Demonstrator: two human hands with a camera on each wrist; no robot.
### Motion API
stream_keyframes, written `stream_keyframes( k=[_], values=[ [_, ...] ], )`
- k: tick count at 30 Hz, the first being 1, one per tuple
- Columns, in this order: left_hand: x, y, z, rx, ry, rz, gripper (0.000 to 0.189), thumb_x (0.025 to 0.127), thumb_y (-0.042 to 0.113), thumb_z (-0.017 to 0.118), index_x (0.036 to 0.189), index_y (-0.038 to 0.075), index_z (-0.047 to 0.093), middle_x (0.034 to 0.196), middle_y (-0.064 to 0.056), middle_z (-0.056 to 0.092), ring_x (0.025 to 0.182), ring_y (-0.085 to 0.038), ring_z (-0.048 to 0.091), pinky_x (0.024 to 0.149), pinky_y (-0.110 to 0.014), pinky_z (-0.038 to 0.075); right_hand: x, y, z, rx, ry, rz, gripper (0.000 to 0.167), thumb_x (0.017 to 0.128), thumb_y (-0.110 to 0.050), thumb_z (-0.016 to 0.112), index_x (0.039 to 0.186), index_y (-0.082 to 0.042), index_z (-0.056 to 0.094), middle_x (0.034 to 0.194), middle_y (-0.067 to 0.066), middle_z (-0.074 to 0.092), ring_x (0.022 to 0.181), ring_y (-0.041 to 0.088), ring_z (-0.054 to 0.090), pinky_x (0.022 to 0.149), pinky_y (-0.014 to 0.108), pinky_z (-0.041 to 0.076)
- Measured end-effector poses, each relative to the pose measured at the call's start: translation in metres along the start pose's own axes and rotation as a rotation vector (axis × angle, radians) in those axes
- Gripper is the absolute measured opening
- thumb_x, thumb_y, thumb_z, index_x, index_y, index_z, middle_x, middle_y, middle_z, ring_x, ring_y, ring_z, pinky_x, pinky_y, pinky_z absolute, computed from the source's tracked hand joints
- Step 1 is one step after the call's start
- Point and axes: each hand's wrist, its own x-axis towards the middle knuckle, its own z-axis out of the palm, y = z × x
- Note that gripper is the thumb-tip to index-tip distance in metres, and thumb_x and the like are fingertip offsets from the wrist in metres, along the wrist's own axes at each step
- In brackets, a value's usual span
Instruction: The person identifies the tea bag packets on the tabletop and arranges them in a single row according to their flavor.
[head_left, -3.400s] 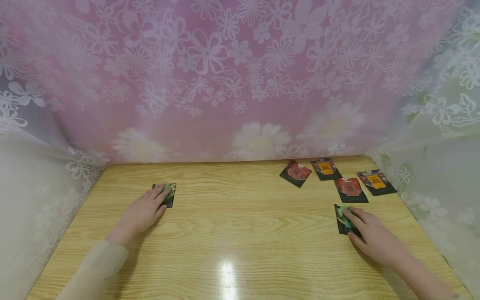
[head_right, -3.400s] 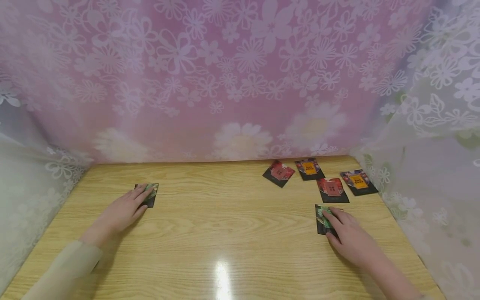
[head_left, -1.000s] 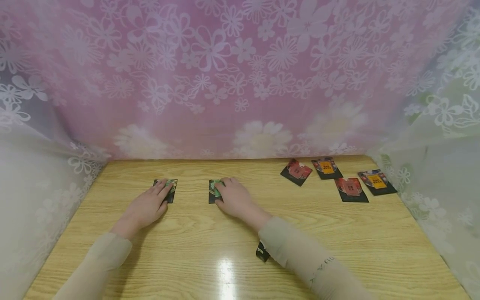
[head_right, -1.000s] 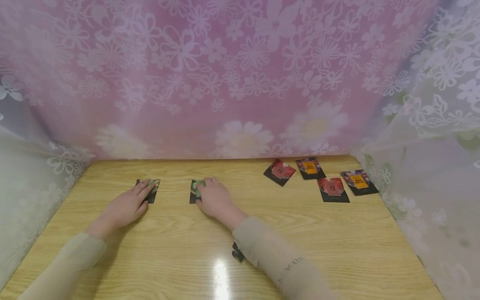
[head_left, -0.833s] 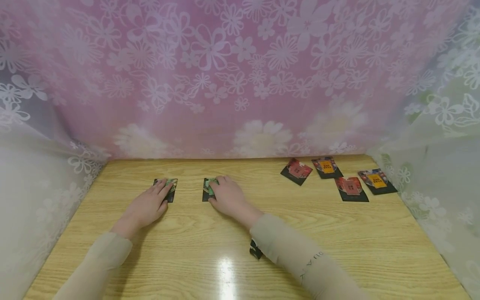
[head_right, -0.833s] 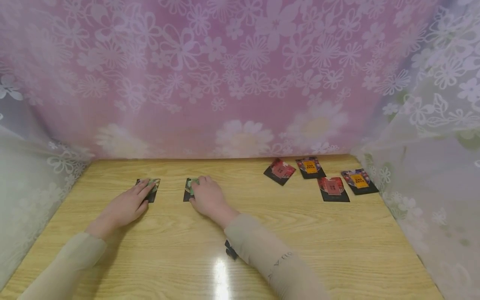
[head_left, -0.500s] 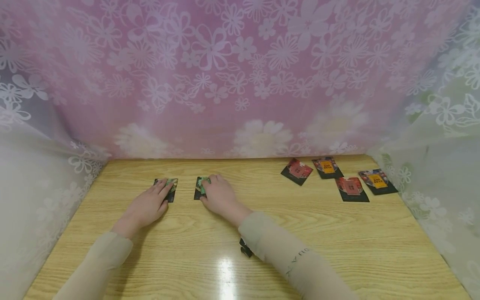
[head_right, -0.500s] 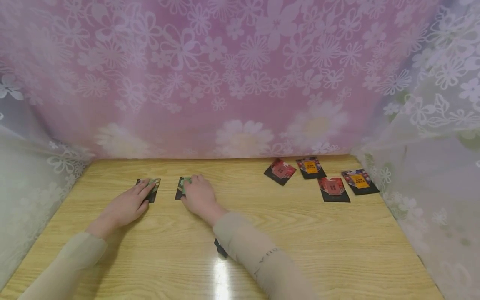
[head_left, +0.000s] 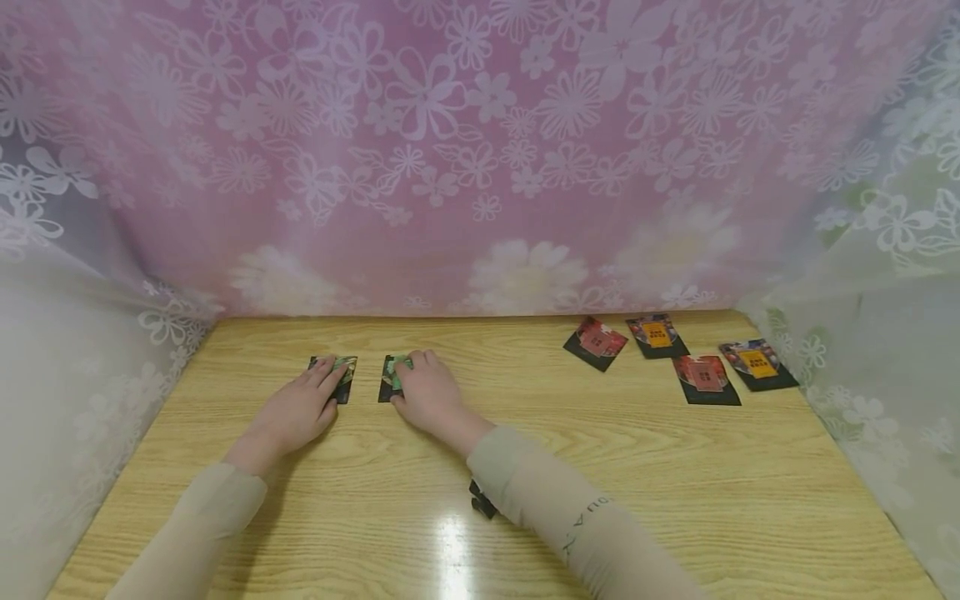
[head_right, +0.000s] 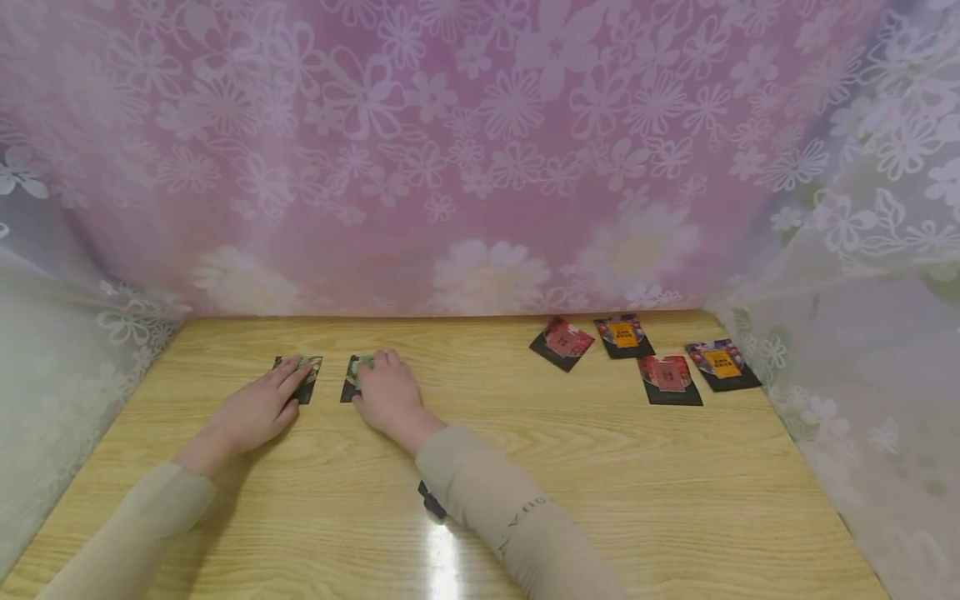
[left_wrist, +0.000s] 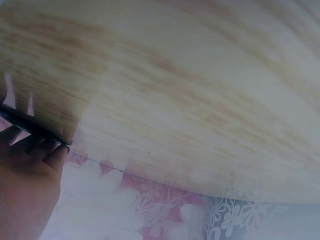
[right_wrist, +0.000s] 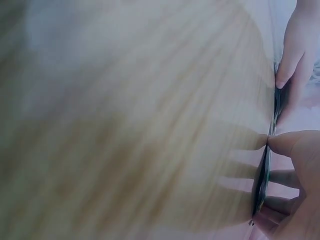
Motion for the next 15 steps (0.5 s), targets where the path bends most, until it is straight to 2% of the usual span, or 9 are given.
stream_keyframes(
  k=[7, 15],
  values=[
    [0.0012, -0.004, 0.0045, 0.002, 0.007, 0.002, 0.062, 0.111, 0.024, 0.048, 0.164, -0.003, 0.034, 0.169, -0.031, 0.033, 0.156, -0.049, 0.036, 0.125, -0.062, 0.038, 0.0005, -0.0054, 0.0007, 0.018, 0.008, 0.006, 0.057, 0.104, -0.047, 0.065, 0.153, -0.016, 0.059, 0.154, 0.009, 0.057, 0.142, 0.025, 0.051, 0.117, 0.036, 0.05],
    [0.0012, -0.0049, 0.0046, 0.004, 0.007, 0.01, 0.061, 0.11, 0.023, 0.048, 0.164, -0.003, 0.034, 0.168, -0.031, 0.034, 0.155, -0.049, 0.036, 0.125, -0.063, 0.038, 0.0023, -0.0078, 0.0015, 0.011, 0.002, 0.013, 0.058, 0.104, -0.047, 0.065, 0.153, -0.016, 0.059, 0.154, 0.01, 0.056, 0.144, 0.026, 0.05, 0.118, 0.038, 0.05]
  ],
)
